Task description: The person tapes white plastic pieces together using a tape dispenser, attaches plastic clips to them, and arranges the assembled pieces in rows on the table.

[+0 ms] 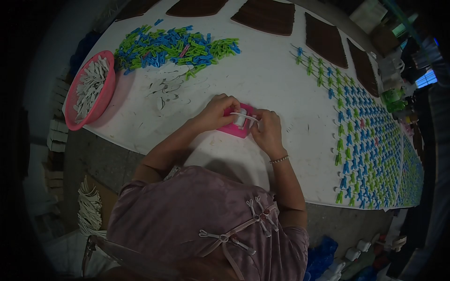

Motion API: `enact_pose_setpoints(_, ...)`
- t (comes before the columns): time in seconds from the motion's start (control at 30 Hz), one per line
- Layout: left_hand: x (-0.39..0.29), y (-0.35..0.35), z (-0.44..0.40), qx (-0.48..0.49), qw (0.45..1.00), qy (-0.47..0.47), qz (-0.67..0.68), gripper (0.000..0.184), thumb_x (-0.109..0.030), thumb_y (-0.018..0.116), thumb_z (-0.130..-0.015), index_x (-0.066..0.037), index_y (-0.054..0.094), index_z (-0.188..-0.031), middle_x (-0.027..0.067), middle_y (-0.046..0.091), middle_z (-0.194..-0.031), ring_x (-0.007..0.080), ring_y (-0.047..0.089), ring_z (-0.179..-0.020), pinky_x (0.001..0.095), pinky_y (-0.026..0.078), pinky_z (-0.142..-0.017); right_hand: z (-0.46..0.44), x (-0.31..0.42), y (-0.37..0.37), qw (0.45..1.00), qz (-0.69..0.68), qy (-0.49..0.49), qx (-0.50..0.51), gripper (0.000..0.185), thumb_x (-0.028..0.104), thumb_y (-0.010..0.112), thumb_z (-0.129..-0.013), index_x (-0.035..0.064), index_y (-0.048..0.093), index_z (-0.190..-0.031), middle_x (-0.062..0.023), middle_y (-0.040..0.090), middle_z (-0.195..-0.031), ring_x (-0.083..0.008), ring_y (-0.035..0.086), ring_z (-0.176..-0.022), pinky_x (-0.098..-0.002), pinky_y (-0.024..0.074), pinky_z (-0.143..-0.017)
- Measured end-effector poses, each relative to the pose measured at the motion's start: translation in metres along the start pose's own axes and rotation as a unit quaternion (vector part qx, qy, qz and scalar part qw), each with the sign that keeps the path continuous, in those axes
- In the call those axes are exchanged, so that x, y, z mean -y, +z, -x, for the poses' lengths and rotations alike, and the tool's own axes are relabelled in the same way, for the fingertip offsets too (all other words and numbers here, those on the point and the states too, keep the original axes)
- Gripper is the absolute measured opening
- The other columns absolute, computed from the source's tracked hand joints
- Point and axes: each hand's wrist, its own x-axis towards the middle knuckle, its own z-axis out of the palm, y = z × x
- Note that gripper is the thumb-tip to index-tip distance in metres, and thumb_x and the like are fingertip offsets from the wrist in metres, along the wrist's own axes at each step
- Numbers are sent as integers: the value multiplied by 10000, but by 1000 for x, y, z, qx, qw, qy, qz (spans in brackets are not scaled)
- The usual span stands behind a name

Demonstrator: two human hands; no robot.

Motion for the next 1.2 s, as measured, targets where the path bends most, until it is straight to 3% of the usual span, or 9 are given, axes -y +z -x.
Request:
enact_pose_setpoints(0.33,-5,26,-20,30,998,41,22,253,-89,683,-693,-87,557,-913,21,627,-776,235,566,-752,377,448,-723,-17,24,-45,997,55,-52,-7,298,-3,636,-711,53,564,-995,-74,568,-864,-224,526,-784,-360,443,-718)
enact_pose_setpoints(0.53,-1,0,-11,-5,981,-75,181,304,-54,718,-712,-55,538,-958,48,625,-825,184,603,-840,308,484,-758,-52,18,-51,997,-61,-3,46,402,4,642,-750,54,569,-1142,-111,596,-1095,-276,570,-1010,-354,449,-906)
enact_pose_setpoints(0.6,6,-11,-4,-66,964,-99,237,317,-42,715,-746,-50,517,-994,41,610,-899,126,588,-861,272,485,-786,-73,0,-37,991,37,-93,89,432,33,658,-771,67,573,-1192,-144,563,-1245,-315,541,-1128,-370,430,-970)
enact_pose_setpoints(0.7,12,-21,6,-104,955,-110,255,333,-27,706,-759,-52,502,-1021,32,591,-951,97,561,-846,257,473,-797,-104,-14,2,975,118,-122,145,414,74,663,-787,84,592,-1195,-159,545,-1287,-339,535,-1128,-387,436,-953)
enact_pose_setpoints(0.8,17,-27,10,-108,946,-123,282,336,-44,711,-760,-52,504,-1024,28,594,-934,101,559,-838,255,468,-787,-139,-19,44,958,157,-159,177,401,135,656,-768,80,615,-1164,-165,573,-1230,-334,567,-1063,-415,473,-877)
enact_pose_setpoints(1.03,16,-42,12,-127,950,-102,267,344,-72,718,-763,-54,498,-1027,21,594,-923,100,553,-828,258,463,-772,-204,-14,117,943,220,-167,185,359,114,596,-758,95,634,-1115,-127,608,-1084,-316,588,-956,-430,503,-799)
enact_pose_setpoints(1.1,11,-45,12,-119,939,-117,301,328,13,684,-763,-59,483,-1012,5,530,-881,90,516,-797,253,427,-764,-214,-13,128,935,257,-139,201,356,97,558,-765,88,638,-1112,-138,614,-1080,-328,593,-941,-442,507,-806)
enact_pose_setpoints(1.2,10,-45,13,-113,937,-119,310,330,9,681,-768,-61,478,-1019,5,530,-880,86,525,-805,250,425,-762,-223,-24,144,931,284,-142,179,277,138,557,-774,95,669,-1023,-120,630,-1001,-317,599,-915,-437,509,-770)
